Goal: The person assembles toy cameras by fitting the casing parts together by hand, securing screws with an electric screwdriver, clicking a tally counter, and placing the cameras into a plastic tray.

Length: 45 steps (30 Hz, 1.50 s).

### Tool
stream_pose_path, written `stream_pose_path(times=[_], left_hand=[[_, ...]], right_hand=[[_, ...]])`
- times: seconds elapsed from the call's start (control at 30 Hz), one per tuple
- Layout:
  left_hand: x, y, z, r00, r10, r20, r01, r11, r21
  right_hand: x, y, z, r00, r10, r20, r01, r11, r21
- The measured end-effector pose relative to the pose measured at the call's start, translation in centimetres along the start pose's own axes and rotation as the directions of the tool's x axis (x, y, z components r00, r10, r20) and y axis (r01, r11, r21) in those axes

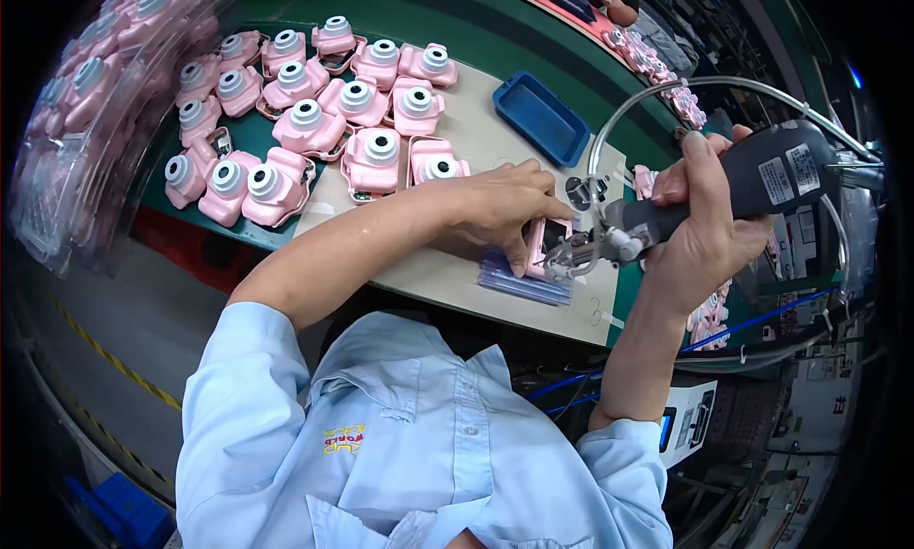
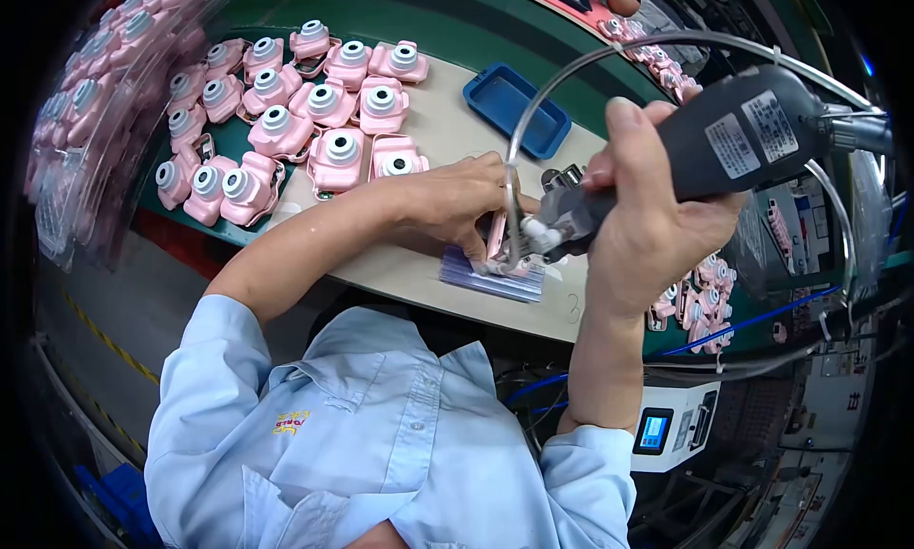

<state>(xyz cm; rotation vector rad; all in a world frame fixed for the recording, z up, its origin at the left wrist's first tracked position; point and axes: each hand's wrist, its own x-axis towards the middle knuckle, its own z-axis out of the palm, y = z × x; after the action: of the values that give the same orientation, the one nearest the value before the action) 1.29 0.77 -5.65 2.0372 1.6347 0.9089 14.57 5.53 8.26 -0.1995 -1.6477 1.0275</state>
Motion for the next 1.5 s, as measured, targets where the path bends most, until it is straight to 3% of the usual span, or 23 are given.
stream_pose_path(times=[0.17,0.67,0.87,1.0,1.2,1.33,1.5], left_hand=[[0.8,0.6,-1.8,0.983,-0.119,0.137,0.130,0.989,-0.069],[1.8,0.1,-2.3,0.925,-0.305,0.228,0.361,0.893,-0.270],[2.1,-0.3,-2.5,0.910,-0.288,0.300,0.383,0.859,-0.339],[2.2,-1.2,-1.8,0.947,-0.227,0.225,0.297,0.888,-0.351],[2.0,-0.4,-2.3,0.946,-0.247,0.208,0.304,0.900,-0.312],[2.0,0.2,-2.9,0.902,-0.307,0.304,0.405,0.847,-0.344],[2.1,0.4,-3.0,0.889,-0.344,0.301,0.435,0.841,-0.323]], right_hand=[[3.4,0.3,-3.9,1.000,0.023,-0.021,-0.018,0.976,0.218],[6.4,2.5,-0.7,0.997,-0.066,0.048,0.056,0.981,0.185],[6.8,2.3,-1.5,0.996,-0.064,0.055,0.050,0.974,0.223],[6.2,2.6,-0.8,0.998,-0.056,0.011,0.053,0.986,0.158],[5.6,2.7,0.0,0.998,-0.040,0.057,0.030,0.985,0.169],[5.2,3.0,0.5,0.997,-0.038,0.071,0.026,0.987,0.157],[5.1,3.6,0.7,0.993,-0.044,0.113,0.026,0.987,0.157]])
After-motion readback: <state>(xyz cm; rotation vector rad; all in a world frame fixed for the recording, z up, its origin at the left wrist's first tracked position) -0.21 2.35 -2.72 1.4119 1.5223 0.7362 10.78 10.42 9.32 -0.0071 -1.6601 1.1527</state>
